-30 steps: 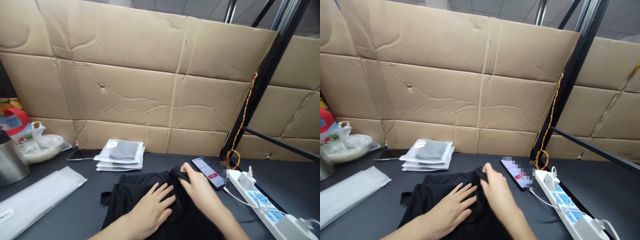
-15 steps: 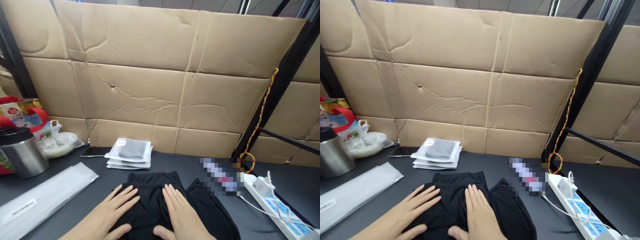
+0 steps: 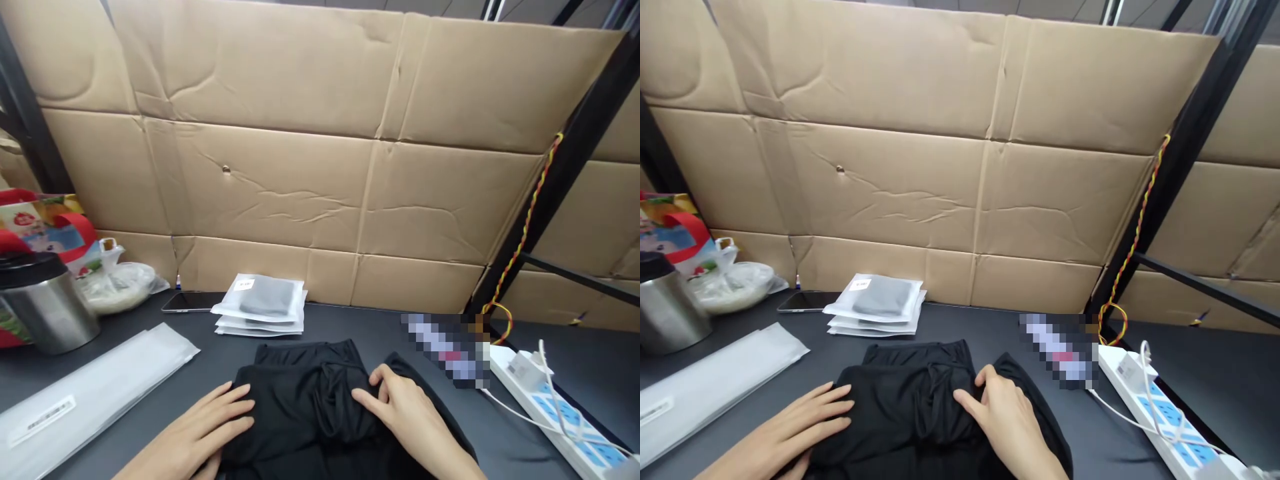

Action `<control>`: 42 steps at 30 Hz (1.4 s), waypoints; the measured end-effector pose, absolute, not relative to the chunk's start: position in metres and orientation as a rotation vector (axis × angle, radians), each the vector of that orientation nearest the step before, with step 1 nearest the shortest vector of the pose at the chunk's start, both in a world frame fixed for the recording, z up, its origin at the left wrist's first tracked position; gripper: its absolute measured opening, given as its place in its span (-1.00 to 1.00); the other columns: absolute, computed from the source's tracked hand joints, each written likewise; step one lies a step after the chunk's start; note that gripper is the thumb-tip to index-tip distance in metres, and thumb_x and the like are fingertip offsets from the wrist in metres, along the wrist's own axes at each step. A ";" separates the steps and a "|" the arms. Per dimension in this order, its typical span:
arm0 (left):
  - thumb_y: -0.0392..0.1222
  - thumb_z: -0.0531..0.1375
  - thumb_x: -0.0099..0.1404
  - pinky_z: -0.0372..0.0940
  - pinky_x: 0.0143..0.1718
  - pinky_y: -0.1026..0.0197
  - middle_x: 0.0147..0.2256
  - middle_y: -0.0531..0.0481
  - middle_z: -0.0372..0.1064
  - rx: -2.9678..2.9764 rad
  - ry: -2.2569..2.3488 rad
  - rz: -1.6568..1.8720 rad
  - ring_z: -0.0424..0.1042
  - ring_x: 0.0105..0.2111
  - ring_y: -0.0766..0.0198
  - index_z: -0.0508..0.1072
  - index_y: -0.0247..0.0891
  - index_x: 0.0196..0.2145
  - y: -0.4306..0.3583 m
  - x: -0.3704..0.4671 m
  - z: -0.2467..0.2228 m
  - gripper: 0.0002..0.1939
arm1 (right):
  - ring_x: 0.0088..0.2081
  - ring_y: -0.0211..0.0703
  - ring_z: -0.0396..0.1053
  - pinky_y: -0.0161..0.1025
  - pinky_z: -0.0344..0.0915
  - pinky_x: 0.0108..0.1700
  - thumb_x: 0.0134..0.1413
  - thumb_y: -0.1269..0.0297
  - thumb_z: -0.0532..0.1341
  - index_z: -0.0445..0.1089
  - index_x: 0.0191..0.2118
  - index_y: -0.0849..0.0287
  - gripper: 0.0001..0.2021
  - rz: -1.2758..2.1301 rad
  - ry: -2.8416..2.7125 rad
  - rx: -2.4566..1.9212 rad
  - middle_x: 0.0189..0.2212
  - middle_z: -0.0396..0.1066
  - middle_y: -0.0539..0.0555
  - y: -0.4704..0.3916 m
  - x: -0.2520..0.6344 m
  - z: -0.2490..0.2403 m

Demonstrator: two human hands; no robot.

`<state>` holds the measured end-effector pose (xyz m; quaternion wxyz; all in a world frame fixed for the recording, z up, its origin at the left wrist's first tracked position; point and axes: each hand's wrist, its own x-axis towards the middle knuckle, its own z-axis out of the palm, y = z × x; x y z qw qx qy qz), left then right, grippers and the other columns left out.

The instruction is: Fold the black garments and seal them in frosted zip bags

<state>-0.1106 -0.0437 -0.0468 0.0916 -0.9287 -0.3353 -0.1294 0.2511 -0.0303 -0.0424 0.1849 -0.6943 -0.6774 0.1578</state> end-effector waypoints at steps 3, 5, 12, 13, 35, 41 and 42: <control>-0.33 0.14 0.28 0.21 0.15 0.20 0.09 0.16 0.39 -2.748 -0.953 -0.467 0.33 0.12 0.20 0.38 0.04 0.09 -0.038 -0.108 -0.044 -0.55 | -0.43 -0.10 0.38 -0.29 0.13 -0.38 0.07 0.03 0.19 0.26 -0.37 0.08 -0.77 0.441 -1.897 -1.949 -0.53 0.39 -0.04 -0.031 0.248 -0.047; -0.33 0.15 0.29 0.20 0.16 0.21 0.06 0.17 0.42 -2.751 -0.954 -0.488 0.34 0.12 0.21 0.41 0.04 0.06 -0.035 -0.106 -0.043 -0.58 | -0.45 -0.14 0.35 -0.31 0.12 -0.40 0.06 0.10 0.21 0.21 -0.43 0.08 -0.79 0.432 -1.897 -1.890 -0.52 0.37 -0.05 -0.032 0.247 -0.050; -0.38 0.08 0.33 0.17 0.21 0.09 0.05 0.13 0.44 -2.789 -0.911 -0.600 0.29 0.15 0.18 0.38 0.02 0.08 -0.031 -0.085 -0.043 -0.57 | -0.50 -0.20 0.29 -0.33 0.16 -0.42 0.17 0.15 0.05 0.14 -0.39 0.06 -0.84 0.505 -1.769 -1.580 -0.55 0.32 -0.09 -0.028 0.262 -0.035; -0.40 0.07 0.33 0.15 0.21 0.06 0.05 0.11 0.43 -2.800 -0.892 -0.621 0.26 0.17 0.16 0.38 0.00 0.07 -0.030 -0.077 -0.043 -0.57 | -0.51 -0.20 0.28 -0.33 0.15 -0.43 0.16 0.15 0.05 0.14 -0.38 0.05 -0.85 0.497 -1.746 -1.587 -0.56 0.31 -0.10 -0.025 0.268 -0.033; -0.33 0.05 0.39 0.20 0.19 0.14 0.13 -0.05 0.29 -3.052 -1.130 -0.690 0.18 0.22 0.12 0.41 -0.13 -0.12 -0.029 -0.032 -0.056 -0.80 | -0.10 0.11 0.40 -0.02 0.35 -0.05 0.08 0.52 0.18 0.33 0.02 0.26 -0.65 -0.208 -2.439 -1.373 -0.13 0.46 0.24 -0.044 0.152 -0.043; -0.38 0.07 0.35 0.29 0.11 0.23 0.02 0.01 0.34 -3.100 -1.211 -0.774 0.28 0.13 0.17 0.38 -0.06 -0.09 -0.031 -0.035 -0.057 -0.73 | 0.24 0.18 0.09 -0.01 0.12 0.22 -0.15 -0.07 0.39 0.27 0.17 0.17 -0.24 0.346 -2.486 -1.243 0.25 0.14 0.25 -0.044 0.194 -0.033; -0.37 0.08 0.35 0.29 0.10 0.23 0.03 0.01 0.34 -3.102 -1.230 -0.783 0.29 0.13 0.17 0.38 -0.06 -0.09 -0.031 -0.034 -0.058 -0.74 | 0.30 0.21 -0.04 0.02 0.03 0.26 -0.16 -0.09 0.38 0.20 0.23 0.20 -0.16 0.380 -2.509 -1.239 0.30 0.01 0.29 -0.043 0.197 -0.034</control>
